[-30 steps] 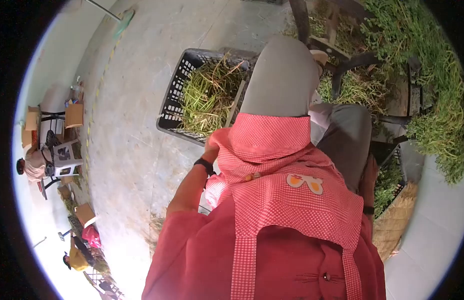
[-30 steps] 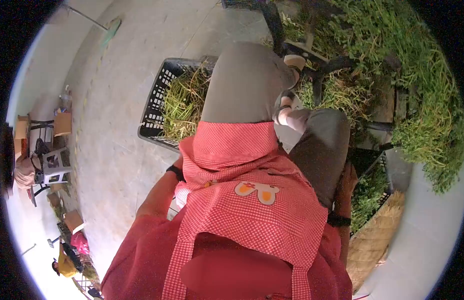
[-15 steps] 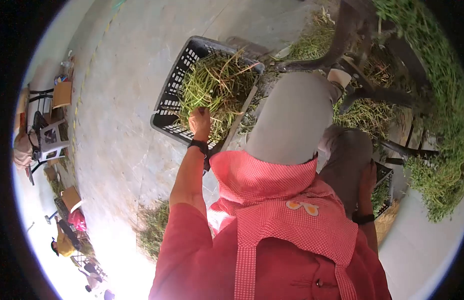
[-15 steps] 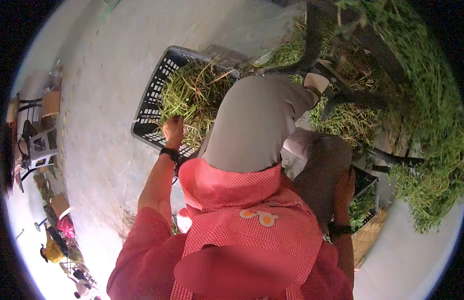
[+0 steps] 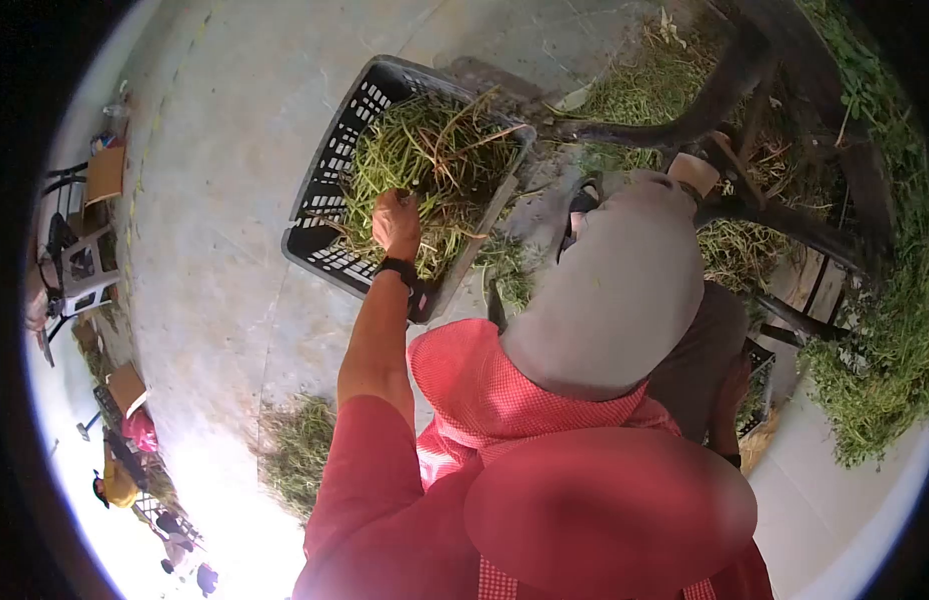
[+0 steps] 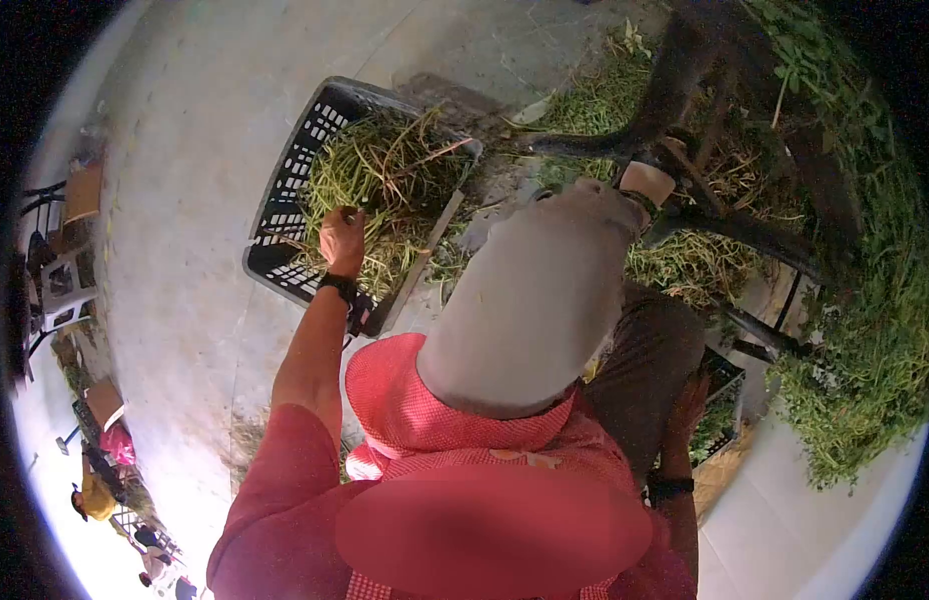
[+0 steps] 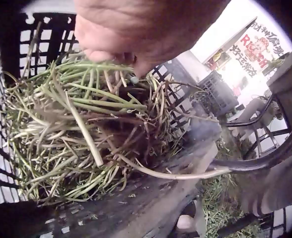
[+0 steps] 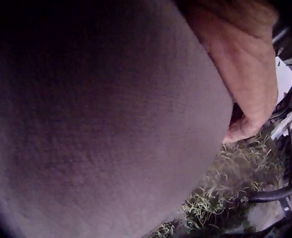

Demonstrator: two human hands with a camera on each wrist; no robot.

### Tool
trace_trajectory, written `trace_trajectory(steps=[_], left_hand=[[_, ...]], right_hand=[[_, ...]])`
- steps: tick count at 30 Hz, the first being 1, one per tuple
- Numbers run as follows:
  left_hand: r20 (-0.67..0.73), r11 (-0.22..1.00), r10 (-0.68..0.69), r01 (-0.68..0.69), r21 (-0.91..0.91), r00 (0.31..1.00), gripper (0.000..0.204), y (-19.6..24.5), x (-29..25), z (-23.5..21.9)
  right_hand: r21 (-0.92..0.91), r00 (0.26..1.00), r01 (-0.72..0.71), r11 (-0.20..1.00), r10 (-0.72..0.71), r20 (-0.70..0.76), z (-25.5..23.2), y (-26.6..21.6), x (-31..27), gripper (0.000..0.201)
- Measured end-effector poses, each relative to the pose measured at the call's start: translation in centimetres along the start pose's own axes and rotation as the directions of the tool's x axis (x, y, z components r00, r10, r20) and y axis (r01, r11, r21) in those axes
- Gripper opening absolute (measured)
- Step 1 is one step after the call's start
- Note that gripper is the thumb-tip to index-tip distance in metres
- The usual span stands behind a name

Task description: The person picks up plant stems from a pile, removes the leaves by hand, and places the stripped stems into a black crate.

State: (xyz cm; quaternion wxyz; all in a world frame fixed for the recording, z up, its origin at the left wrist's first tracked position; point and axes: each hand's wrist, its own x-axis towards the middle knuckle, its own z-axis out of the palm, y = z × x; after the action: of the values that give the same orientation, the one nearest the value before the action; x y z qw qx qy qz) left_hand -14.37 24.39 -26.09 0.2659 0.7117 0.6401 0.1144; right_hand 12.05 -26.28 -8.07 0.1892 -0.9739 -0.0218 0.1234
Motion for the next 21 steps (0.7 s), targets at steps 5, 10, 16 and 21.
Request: trace_trajectory(steps=[5,10,16,21], left_hand=[[-0.043,0.993,0.020,-0.014,0.119,0.999,0.026,0.5,0.9,1.3],[0.019,0.987,-0.067,0.063,0.149,0.998,0.023,1.4,1.5,1.7],[0.038,0.971,-0.104,0.094,0.220,0.994,0.022,2.1,2.2,2.1],[0.035,0.995,-0.024,0.021,0.102,0.999,0.024,1.6,2.1,1.9]], right_hand=[[-0.022,0.996,0.058,0.998,-0.056,0.076,-0.3,1.9,0.5,0.057],[-0.264,0.920,0.389,0.883,-0.360,0.153,-0.3,5.7,1.2,0.060],[-0.150,0.979,0.200,0.968,-0.190,0.078,-0.5,1.6,0.4,0.065],[0.044,0.984,0.076,0.996,-0.082,0.157,-0.7,1.0,0.0,0.060]])
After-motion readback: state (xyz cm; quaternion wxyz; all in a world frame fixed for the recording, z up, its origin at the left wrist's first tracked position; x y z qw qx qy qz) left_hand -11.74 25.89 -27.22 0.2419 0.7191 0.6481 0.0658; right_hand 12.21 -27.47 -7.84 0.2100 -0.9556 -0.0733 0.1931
